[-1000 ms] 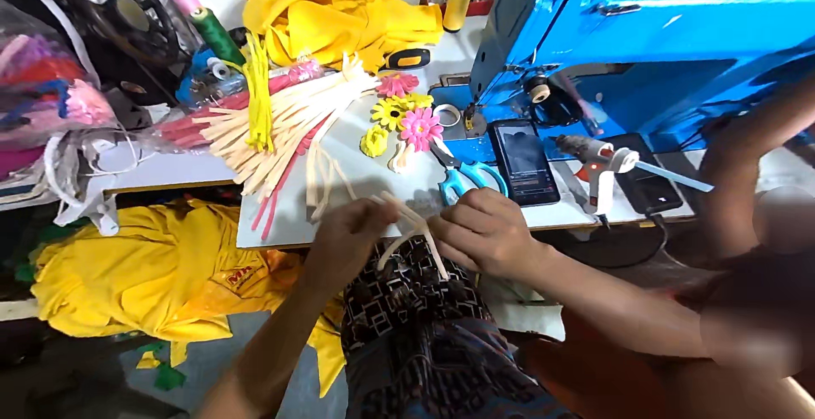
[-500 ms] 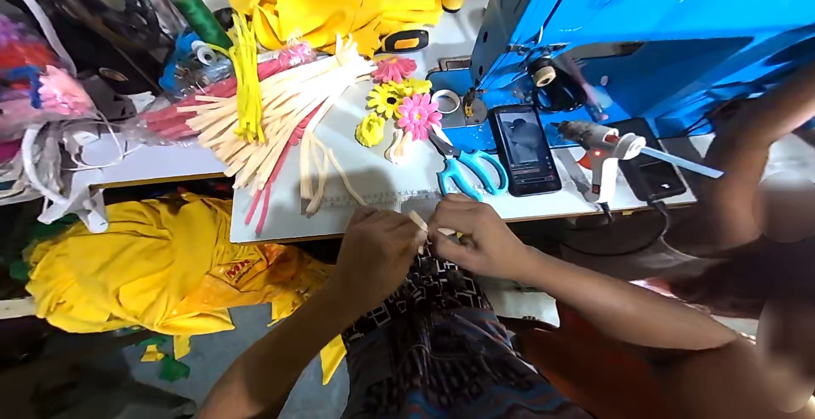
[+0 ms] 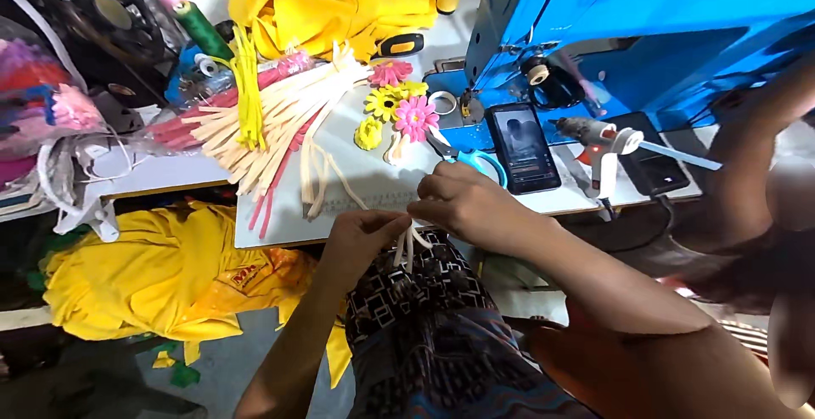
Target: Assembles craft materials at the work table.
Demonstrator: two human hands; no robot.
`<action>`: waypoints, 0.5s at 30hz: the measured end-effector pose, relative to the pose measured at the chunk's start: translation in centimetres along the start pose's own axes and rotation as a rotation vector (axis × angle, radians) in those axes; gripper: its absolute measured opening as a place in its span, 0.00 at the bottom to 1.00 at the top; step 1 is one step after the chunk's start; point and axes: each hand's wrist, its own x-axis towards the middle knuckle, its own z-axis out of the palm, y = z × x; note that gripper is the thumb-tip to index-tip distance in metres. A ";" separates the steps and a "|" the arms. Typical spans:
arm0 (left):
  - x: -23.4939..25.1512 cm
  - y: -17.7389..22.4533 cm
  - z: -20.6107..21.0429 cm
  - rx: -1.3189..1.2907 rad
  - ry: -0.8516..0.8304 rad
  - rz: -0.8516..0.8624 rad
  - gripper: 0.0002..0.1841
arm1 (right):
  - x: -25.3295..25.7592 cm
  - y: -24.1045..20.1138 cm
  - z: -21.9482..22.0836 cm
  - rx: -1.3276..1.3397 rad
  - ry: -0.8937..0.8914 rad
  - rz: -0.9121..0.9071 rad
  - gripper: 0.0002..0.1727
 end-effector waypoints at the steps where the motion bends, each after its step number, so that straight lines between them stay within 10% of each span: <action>1: 0.1 0.0 0.2 0.018 0.012 -0.005 0.05 | 0.1 -0.1 0.1 -0.013 0.011 -0.022 0.08; 15: 0.9 -1.5 4.3 -0.530 0.331 0.047 0.09 | -0.8 -4.7 5.1 0.040 0.427 0.383 0.13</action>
